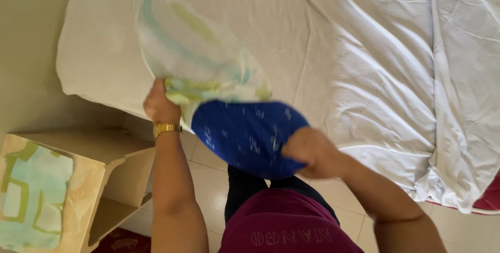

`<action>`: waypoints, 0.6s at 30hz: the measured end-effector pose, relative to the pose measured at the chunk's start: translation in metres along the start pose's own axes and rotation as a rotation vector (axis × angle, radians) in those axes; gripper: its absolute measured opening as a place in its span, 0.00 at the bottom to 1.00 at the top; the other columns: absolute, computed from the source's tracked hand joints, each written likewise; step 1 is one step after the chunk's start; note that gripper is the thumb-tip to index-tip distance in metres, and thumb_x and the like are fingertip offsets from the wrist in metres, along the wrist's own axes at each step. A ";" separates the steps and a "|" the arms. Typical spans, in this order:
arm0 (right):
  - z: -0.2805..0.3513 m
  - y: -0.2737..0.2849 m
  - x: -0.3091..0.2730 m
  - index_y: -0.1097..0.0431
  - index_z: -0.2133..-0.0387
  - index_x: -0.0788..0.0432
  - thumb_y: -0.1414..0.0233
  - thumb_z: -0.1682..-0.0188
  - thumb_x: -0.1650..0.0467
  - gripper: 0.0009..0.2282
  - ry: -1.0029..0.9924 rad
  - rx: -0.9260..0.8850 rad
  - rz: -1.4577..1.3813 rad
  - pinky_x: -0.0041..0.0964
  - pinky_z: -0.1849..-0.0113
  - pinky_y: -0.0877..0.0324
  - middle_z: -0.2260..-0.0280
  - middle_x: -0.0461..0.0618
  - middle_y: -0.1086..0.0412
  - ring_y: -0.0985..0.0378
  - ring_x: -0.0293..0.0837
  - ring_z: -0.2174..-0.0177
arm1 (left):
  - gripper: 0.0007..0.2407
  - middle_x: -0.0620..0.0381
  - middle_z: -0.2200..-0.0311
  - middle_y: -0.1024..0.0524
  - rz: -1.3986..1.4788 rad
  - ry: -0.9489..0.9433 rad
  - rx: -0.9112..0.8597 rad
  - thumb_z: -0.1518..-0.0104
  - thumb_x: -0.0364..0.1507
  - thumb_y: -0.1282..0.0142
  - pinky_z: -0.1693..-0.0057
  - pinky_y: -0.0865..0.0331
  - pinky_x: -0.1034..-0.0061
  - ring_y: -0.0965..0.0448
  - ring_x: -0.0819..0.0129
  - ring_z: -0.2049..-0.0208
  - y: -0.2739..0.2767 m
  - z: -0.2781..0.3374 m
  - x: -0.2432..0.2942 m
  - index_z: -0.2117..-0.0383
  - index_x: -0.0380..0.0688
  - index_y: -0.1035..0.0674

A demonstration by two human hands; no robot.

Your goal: The person removes a light green and white patterned pillowcase from a blue pillow on a bed. They then insert the same pillowcase onto a second blue pillow on an adjacent bed, adjusting the fabric to fit.

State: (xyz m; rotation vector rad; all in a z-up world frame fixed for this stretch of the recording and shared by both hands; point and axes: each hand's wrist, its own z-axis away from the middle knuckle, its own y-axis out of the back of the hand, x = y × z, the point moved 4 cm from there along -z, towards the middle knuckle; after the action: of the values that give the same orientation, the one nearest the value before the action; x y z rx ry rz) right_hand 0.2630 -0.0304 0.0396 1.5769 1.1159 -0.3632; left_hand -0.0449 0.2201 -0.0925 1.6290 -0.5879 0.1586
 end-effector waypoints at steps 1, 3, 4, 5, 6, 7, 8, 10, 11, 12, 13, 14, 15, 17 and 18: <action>0.006 -0.013 -0.009 0.27 0.65 0.55 0.36 0.75 0.71 0.19 0.055 -0.125 0.042 0.51 0.63 0.31 0.69 0.51 0.27 0.25 0.58 0.66 | 0.19 0.46 0.58 0.18 -0.076 0.063 -0.044 0.52 0.25 0.40 0.53 0.27 0.59 0.17 0.51 0.60 -0.004 0.002 -0.025 0.51 0.46 0.24; 0.034 -0.041 0.009 0.27 0.64 0.54 0.35 0.69 0.71 0.17 0.009 -0.204 0.059 0.50 0.63 0.31 0.69 0.50 0.27 0.25 0.56 0.66 | 0.24 0.45 0.58 0.18 -0.110 0.080 -0.168 0.57 0.25 0.39 0.54 0.27 0.57 0.18 0.49 0.59 -0.020 0.036 -0.036 0.48 0.45 0.26; 0.050 -0.057 0.021 0.27 0.63 0.54 0.35 0.64 0.71 0.15 -0.046 -0.287 0.075 0.49 0.63 0.31 0.69 0.49 0.28 0.25 0.55 0.66 | 0.29 0.43 0.57 0.19 -0.139 0.101 -0.300 0.62 0.24 0.38 0.55 0.27 0.55 0.18 0.48 0.59 -0.032 0.054 -0.042 0.46 0.44 0.28; 0.057 -0.061 0.024 0.27 0.63 0.54 0.35 0.64 0.71 0.15 -0.043 -0.289 0.074 0.49 0.63 0.31 0.69 0.49 0.28 0.25 0.55 0.66 | 0.29 0.43 0.57 0.19 -0.140 0.105 -0.298 0.62 0.24 0.38 0.55 0.27 0.55 0.18 0.48 0.59 -0.033 0.072 -0.035 0.46 0.44 0.28; 0.065 -0.067 0.032 0.27 0.63 0.55 0.34 0.67 0.71 0.17 -0.179 -0.332 0.083 0.51 0.63 0.32 0.70 0.50 0.27 0.26 0.56 0.66 | 0.28 0.44 0.57 0.18 -0.147 0.179 -0.497 0.58 0.27 0.38 0.54 0.26 0.56 0.18 0.47 0.58 -0.041 0.094 -0.031 0.44 0.46 0.29; 0.076 -0.074 0.039 0.27 0.64 0.55 0.34 0.70 0.70 0.18 -0.317 -0.377 0.090 0.52 0.63 0.32 0.72 0.51 0.27 0.26 0.57 0.67 | 0.27 0.45 0.56 0.18 -0.153 0.255 -0.699 0.53 0.29 0.37 0.53 0.25 0.56 0.18 0.47 0.57 -0.048 0.120 -0.027 0.43 0.48 0.30; 0.074 -0.075 0.034 0.27 0.64 0.55 0.34 0.70 0.70 0.18 -0.316 -0.382 0.086 0.52 0.63 0.32 0.72 0.51 0.27 0.26 0.57 0.67 | 0.27 0.45 0.56 0.18 -0.154 0.261 -0.701 0.53 0.29 0.37 0.53 0.25 0.56 0.18 0.47 0.57 -0.032 0.127 -0.011 0.43 0.48 0.30; 0.066 -0.064 0.022 0.29 0.67 0.58 0.35 0.74 0.71 0.19 -0.230 -0.087 0.003 0.50 0.62 0.33 0.69 0.53 0.27 0.25 0.58 0.66 | 0.29 0.46 0.57 0.19 0.020 0.197 -0.480 0.63 0.33 0.33 0.51 0.25 0.59 0.18 0.47 0.55 0.002 0.130 0.028 0.49 0.45 0.28; 0.057 -0.066 0.019 0.29 0.67 0.58 0.35 0.74 0.71 0.19 -0.231 -0.086 0.007 0.50 0.62 0.33 0.69 0.53 0.27 0.25 0.58 0.66 | 0.29 0.46 0.57 0.19 0.023 0.194 -0.479 0.63 0.33 0.33 0.51 0.25 0.59 0.18 0.47 0.55 0.020 0.127 0.058 0.49 0.45 0.28; 0.047 -0.065 0.014 0.29 0.66 0.58 0.36 0.71 0.71 0.17 -0.188 -0.032 0.003 0.49 0.62 0.33 0.68 0.53 0.27 0.25 0.57 0.66 | 0.31 0.40 0.53 0.23 0.184 -0.021 -0.221 0.59 0.33 0.36 0.48 0.29 0.57 0.22 0.43 0.53 0.049 0.120 0.097 0.45 0.40 0.31; 0.038 -0.065 0.009 0.29 0.66 0.58 0.37 0.69 0.71 0.16 -0.139 0.018 -0.005 0.47 0.61 0.33 0.68 0.53 0.27 0.25 0.56 0.66 | 0.32 0.33 0.48 0.26 0.337 -0.233 0.041 0.55 0.34 0.38 0.45 0.33 0.55 0.26 0.38 0.50 0.081 0.119 0.134 0.40 0.34 0.33; 0.029 -0.060 0.002 0.29 0.66 0.58 0.37 0.69 0.71 0.16 -0.135 0.015 -0.005 0.47 0.61 0.33 0.68 0.53 0.27 0.25 0.56 0.66 | 0.32 0.33 0.48 0.26 0.337 -0.229 0.045 0.55 0.34 0.38 0.45 0.33 0.55 0.26 0.38 0.50 0.076 0.110 0.140 0.40 0.34 0.33; 0.019 -0.058 -0.008 0.29 0.67 0.58 0.37 0.69 0.72 0.15 -0.065 -0.039 -0.053 0.47 0.62 0.33 0.70 0.52 0.29 0.26 0.56 0.67 | 0.22 0.39 0.57 0.24 0.198 -0.334 0.022 0.53 0.34 0.38 0.50 0.33 0.55 0.25 0.43 0.56 0.071 0.101 0.150 0.51 0.41 0.27; 0.003 -0.041 -0.025 0.29 0.68 0.57 0.37 0.69 0.72 0.14 0.009 -0.093 -0.098 0.47 0.63 0.33 0.72 0.52 0.31 0.27 0.56 0.68 | 0.13 0.46 0.65 0.22 0.058 -0.436 0.002 0.50 0.35 0.37 0.55 0.33 0.55 0.24 0.48 0.62 0.049 0.075 0.131 0.61 0.47 0.21; -0.003 -0.027 -0.035 0.30 0.68 0.57 0.38 0.67 0.72 0.13 0.096 -0.116 -0.051 0.47 0.64 0.34 0.73 0.51 0.33 0.28 0.55 0.69 | 0.08 0.50 0.67 0.22 -0.032 -0.503 0.074 0.47 0.33 0.40 0.59 0.35 0.56 0.25 0.50 0.65 0.035 0.059 0.104 0.65 0.48 0.21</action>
State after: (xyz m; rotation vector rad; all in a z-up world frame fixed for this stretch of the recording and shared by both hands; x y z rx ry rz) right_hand 0.2228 -0.0457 0.0497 1.4783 1.2313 -0.2539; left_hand 0.0143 0.1331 -0.0254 1.7568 -0.9447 -0.2647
